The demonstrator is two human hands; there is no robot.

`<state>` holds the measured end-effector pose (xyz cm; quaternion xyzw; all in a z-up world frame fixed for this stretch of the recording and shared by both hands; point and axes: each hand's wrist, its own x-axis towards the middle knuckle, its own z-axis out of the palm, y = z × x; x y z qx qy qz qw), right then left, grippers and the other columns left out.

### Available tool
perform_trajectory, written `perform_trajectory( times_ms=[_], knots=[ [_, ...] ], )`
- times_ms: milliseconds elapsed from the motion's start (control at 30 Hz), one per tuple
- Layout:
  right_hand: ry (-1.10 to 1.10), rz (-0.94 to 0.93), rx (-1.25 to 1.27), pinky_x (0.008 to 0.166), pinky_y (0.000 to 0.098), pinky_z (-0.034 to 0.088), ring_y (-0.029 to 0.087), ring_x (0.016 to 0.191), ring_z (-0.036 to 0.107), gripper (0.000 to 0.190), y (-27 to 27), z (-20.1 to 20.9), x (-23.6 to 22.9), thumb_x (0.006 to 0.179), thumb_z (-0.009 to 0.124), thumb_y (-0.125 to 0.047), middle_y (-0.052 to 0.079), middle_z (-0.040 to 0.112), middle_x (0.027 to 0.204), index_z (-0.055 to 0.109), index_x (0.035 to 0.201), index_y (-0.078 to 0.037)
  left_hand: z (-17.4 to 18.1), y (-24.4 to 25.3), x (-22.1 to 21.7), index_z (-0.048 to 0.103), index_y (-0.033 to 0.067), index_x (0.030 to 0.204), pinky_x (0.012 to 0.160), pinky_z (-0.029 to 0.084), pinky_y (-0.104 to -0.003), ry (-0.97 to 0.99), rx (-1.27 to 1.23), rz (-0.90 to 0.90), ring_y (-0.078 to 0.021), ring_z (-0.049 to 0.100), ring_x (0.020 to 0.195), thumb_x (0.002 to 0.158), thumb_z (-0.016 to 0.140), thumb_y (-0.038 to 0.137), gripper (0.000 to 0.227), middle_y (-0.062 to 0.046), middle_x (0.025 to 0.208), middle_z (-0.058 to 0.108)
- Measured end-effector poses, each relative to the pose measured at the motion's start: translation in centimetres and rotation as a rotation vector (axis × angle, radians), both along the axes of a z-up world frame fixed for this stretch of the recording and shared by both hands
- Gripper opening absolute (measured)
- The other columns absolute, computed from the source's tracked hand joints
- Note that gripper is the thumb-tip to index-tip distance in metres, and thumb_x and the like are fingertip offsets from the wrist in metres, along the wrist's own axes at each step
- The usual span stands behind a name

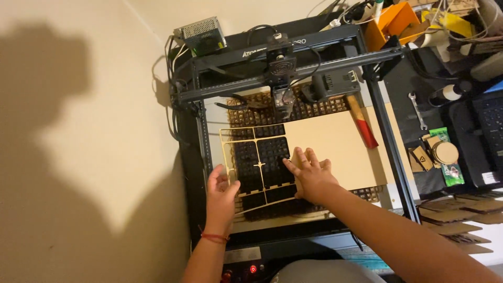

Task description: The person removes laser-cut wooden pieces from a 3D printer bed and places them on a desk. They then pick up and manipulate various wooden components, including a frame and a small box-like structure, appearing to assemble or inspect them.

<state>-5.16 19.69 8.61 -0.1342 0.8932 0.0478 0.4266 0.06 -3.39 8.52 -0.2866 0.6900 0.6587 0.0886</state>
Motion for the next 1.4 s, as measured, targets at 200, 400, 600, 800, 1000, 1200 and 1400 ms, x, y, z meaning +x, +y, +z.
perform_trajectory(
  times_ms=[200, 400, 600, 800, 1000, 1200, 1400],
  knots=[
    [0.016, 0.020, -0.013, 0.110, 0.0680, 0.025, 0.039, 0.153, 0.000, 0.097, 0.1, 0.0, 0.0, 0.086, 0.074, -0.050, 0.013, -0.006, 0.168, 0.013, 0.160, -0.035, -1.9, 1.9, -1.2, 0.054, 0.0065, 0.142, 0.066, 0.046, -0.028, 0.032, 0.087, -0.018, -0.0115, 0.050, 0.074, 0.096, 0.063, 0.015, 0.048, -0.008, 0.097, 0.058],
    [0.048, 0.030, -0.013, 0.109, 0.0686, 0.026, 0.039, 0.153, 0.002, 0.095, 0.2, -0.8, 0.3, 0.085, 0.075, -0.051, 0.012, -0.004, 0.168, 0.018, 0.159, -0.036, 0.9, 5.9, -1.0, 0.055, 0.0060, 0.141, 0.052, 0.049, -0.023, 0.149, 0.100, -0.113, -0.0096, 0.047, 0.055, 0.102, 0.047, 0.015, 0.041, -0.007, 0.072, 0.057],
    [0.031, 0.046, 0.000, 0.110, 0.0678, 0.026, 0.038, 0.153, 0.000, 0.097, 0.2, -0.3, 0.2, 0.086, 0.073, -0.052, 0.013, -0.007, 0.168, 0.013, 0.160, -0.032, 1.9, 5.4, -0.7, 0.059, 0.0038, 0.134, 0.048, 0.040, -0.021, 0.195, 0.040, -0.167, -0.0089, 0.044, 0.051, 0.104, 0.043, 0.019, 0.037, -0.003, 0.062, 0.054],
    [0.029, 0.009, -0.020, 0.112, 0.0663, 0.025, 0.036, 0.153, 0.000, 0.106, 0.7, -1.0, 0.0, 0.085, 0.074, -0.054, 0.012, -0.006, 0.168, 0.005, 0.161, -0.028, -2.1, 2.9, 0.0, 0.064, 0.0021, 0.125, 0.040, 0.032, -0.019, 0.142, 0.099, 0.049, -0.0074, 0.035, 0.043, 0.104, 0.044, 0.019, 0.034, 0.000, 0.054, 0.042],
    [0.020, 0.003, -0.006, 0.114, 0.0625, 0.025, 0.032, 0.154, -0.001, 0.113, 0.6, -0.2, -0.1, 0.086, 0.072, -0.056, 0.008, -0.006, 0.169, -0.003, 0.162, -0.020, 0.2, 3.3, -0.9, 0.071, 0.0067, 0.117, 0.037, 0.030, -0.021, 0.137, -0.007, -0.100, -0.0087, 0.035, 0.039, 0.102, 0.049, 0.019, 0.029, -0.001, 0.049, 0.043],
    [0.014, 0.012, 0.008, 0.114, 0.0603, 0.028, 0.030, 0.154, -0.001, 0.116, 0.5, -0.5, -0.3, 0.084, 0.072, -0.062, 0.005, -0.007, 0.169, -0.003, 0.161, -0.016, -2.1, 0.8, -3.4, 0.072, 0.0082, 0.113, 0.037, 0.033, -0.020, 0.081, 0.037, -0.067, -0.0082, 0.039, 0.038, 0.102, 0.049, 0.018, 0.027, 0.000, 0.048, 0.045],
    [0.035, -0.002, -0.005, 0.113, 0.0601, 0.030, 0.030, 0.154, -0.001, 0.116, 0.5, -2.0, 0.0, 0.084, 0.073, -0.058, 0.004, -0.007, 0.169, -0.001, 0.161, -0.016, -8.6, -2.2, -3.9, 0.063, -0.0023, 0.119, 0.036, 0.037, -0.024, 0.089, 0.249, 0.043, -0.0158, 0.044, 0.032, 0.104, 0.044, 0.015, 0.030, -0.003, 0.049, 0.039]
  ],
)
